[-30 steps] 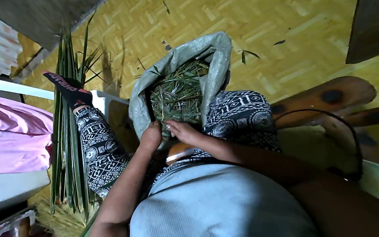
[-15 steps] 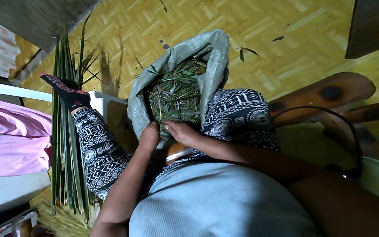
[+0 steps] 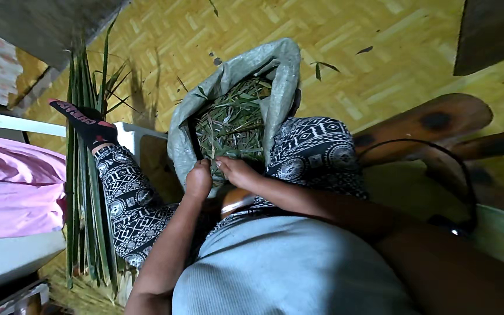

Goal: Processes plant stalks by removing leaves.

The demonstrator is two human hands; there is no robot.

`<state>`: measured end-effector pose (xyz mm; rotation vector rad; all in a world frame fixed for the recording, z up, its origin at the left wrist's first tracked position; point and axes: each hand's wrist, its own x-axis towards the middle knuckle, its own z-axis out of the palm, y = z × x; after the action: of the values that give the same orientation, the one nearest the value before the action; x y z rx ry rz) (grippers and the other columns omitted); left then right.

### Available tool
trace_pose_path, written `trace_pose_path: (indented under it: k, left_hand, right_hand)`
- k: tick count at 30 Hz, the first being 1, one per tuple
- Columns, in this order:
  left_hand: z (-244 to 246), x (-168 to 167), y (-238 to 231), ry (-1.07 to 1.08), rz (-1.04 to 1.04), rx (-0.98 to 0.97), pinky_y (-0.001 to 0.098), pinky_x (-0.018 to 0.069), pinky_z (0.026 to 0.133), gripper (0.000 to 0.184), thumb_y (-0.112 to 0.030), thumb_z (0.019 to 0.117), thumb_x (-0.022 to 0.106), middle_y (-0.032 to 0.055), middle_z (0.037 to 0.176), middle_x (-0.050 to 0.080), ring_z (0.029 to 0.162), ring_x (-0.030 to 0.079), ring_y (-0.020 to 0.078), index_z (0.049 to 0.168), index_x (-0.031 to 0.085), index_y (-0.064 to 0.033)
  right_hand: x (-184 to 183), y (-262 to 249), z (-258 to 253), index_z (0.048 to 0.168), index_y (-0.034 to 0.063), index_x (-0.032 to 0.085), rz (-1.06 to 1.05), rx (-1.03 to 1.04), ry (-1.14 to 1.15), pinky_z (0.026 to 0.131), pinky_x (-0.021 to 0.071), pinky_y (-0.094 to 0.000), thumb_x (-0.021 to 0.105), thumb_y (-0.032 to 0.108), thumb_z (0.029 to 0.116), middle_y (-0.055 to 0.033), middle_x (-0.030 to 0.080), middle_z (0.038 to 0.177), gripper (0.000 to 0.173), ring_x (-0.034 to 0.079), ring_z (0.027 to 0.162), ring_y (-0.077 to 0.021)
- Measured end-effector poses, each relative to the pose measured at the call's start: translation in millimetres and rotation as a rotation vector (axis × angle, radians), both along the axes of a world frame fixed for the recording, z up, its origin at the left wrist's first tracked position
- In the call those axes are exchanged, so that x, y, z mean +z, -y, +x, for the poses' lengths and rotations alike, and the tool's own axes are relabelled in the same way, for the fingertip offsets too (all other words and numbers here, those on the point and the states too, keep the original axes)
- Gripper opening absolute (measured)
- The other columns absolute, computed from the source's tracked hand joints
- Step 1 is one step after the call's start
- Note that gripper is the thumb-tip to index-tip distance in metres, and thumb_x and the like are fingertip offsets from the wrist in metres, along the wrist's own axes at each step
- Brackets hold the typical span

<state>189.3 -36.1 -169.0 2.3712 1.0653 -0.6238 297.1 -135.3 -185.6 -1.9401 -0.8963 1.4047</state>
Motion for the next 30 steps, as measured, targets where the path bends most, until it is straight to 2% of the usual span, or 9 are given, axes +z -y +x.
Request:
trace_pose_path:
  k: [8,11,15,19,21,23,27,28,30]
  left_hand:
    - [3.2,0.4,2.6,-0.042,0.019,-0.021,0.0572,0.0552,0.096,0.03,-0.011,0.1092,0.044,0.024,0.133,0.062,0.115,0.067,0.041,0.133,0.059,-0.0006]
    - [7.6,2.0,11.5,0.007,-0.006,-0.042,0.0584,0.0547,0.096,0.032,-0.012,0.1093,0.045,0.0234,0.135,0.062,0.115,0.067,0.0416,0.135,0.061,-0.0016]
    - [-1.7,-1.4,-15.2,0.121,-0.116,0.06,0.06,0.0481,0.106,0.036,-0.018,0.1112,0.045,0.0274,0.128,0.066,0.121,0.064,0.0425,0.135,0.06,0.0041]
    - [-4.2,5.6,-22.5,0.182,-0.271,0.213,0.0553,0.0576,0.088,0.038,-0.019,0.109,0.053,0.0243,0.108,0.071,0.094,0.072,0.0371,0.142,0.052,0.0003]
    - [-2.1,6.5,-15.2,0.198,-0.321,0.239,0.0548,0.0585,0.085,0.048,-0.016,0.1063,0.058,0.024,0.106,0.071,0.09,0.072,0.0367,0.149,0.043,-0.0021]
    - [-1.3,6.2,-8.5,0.206,-0.325,0.248,0.0563,0.0576,0.089,0.061,-0.013,0.1029,0.063,0.0257,0.11,0.07,0.095,0.072,0.0389,0.155,0.035,-0.0038]
    - [-7.7,13.9,-1.8,0.164,-0.283,0.223,0.0589,0.0541,0.098,0.084,-0.017,0.0997,0.069,0.0273,0.118,0.069,0.108,0.07,0.0419,0.165,0.016,-0.0087]
    - [-12.5,22.0,0.8,0.161,-0.262,0.198,0.0585,0.053,0.1,0.083,-0.019,0.1009,0.067,0.0263,0.123,0.068,0.112,0.069,0.0412,0.165,0.016,-0.0086]
    - [-28.2,40.1,8.4,0.247,-0.21,0.14,0.0557,0.049,0.108,0.069,-0.02,0.1026,0.064,0.0243,0.14,0.061,0.125,0.063,0.0386,0.161,0.031,-0.0053]
  right_hand:
    - [-6.4,-4.4,0.9,0.149,0.0085,0.051,-0.049,0.051,0.097,0.104,0.0467,-0.062,0.031,0.032,0.1146,-0.0245,0.065,0.13,0.046,0.063,0.123,-0.0422]
    - [-21.5,-10.8,9.3,0.149,0.0051,0.05,-0.115,-0.018,0.056,0.106,0.0453,-0.0622,0.031,0.026,0.1145,-0.028,0.063,0.132,0.045,0.061,0.125,-0.0447]
    - [-16.8,-8.8,11.4,0.152,0.007,0.048,-0.047,-0.177,-0.088,0.091,0.0506,-0.0543,0.03,0.028,0.115,-0.0247,0.068,0.106,0.046,0.065,0.093,-0.0374]
    - [-24.4,-2.0,8.9,0.143,0.009,0.053,0.04,-0.353,-0.368,0.054,0.041,-0.0278,0.036,0.041,0.1131,-0.0054,0.056,0.075,0.047,0.046,0.055,-0.0116]
    - [-28.1,-1.3,5.6,0.132,0.0087,0.056,0.101,-0.415,-0.507,0.05,0.0389,-0.0223,0.047,0.036,0.1105,-0.0009,0.053,0.071,0.036,0.044,0.052,-0.0068]
    - [-30.7,-2.5,2.5,0.125,0.0077,0.059,0.138,-0.409,-0.584,0.05,0.0395,-0.02,0.057,0.027,0.1071,0.0003,0.055,0.072,0.027,0.045,0.053,-0.005]
    - [-33.0,0.9,-3.0,0.119,0.0051,0.056,0.089,-0.407,-0.67,0.051,0.0408,-0.0195,0.056,0.018,0.1064,0.0006,0.057,0.078,0.018,0.046,0.055,-0.0041]
    - [-33.2,1.7,-3.3,0.12,0.0051,0.055,0.08,-0.442,-0.696,0.051,0.0412,-0.0196,0.054,0.017,0.1072,0.0003,0.059,0.079,0.017,0.047,0.054,-0.0043]
    - [-35.1,2.0,-1.2,0.12,0.0056,0.054,0.086,-0.55,-0.754,0.048,0.0418,-0.0194,0.049,0.014,0.1081,-0.0007,0.063,0.077,0.016,0.048,0.051,-0.0044]
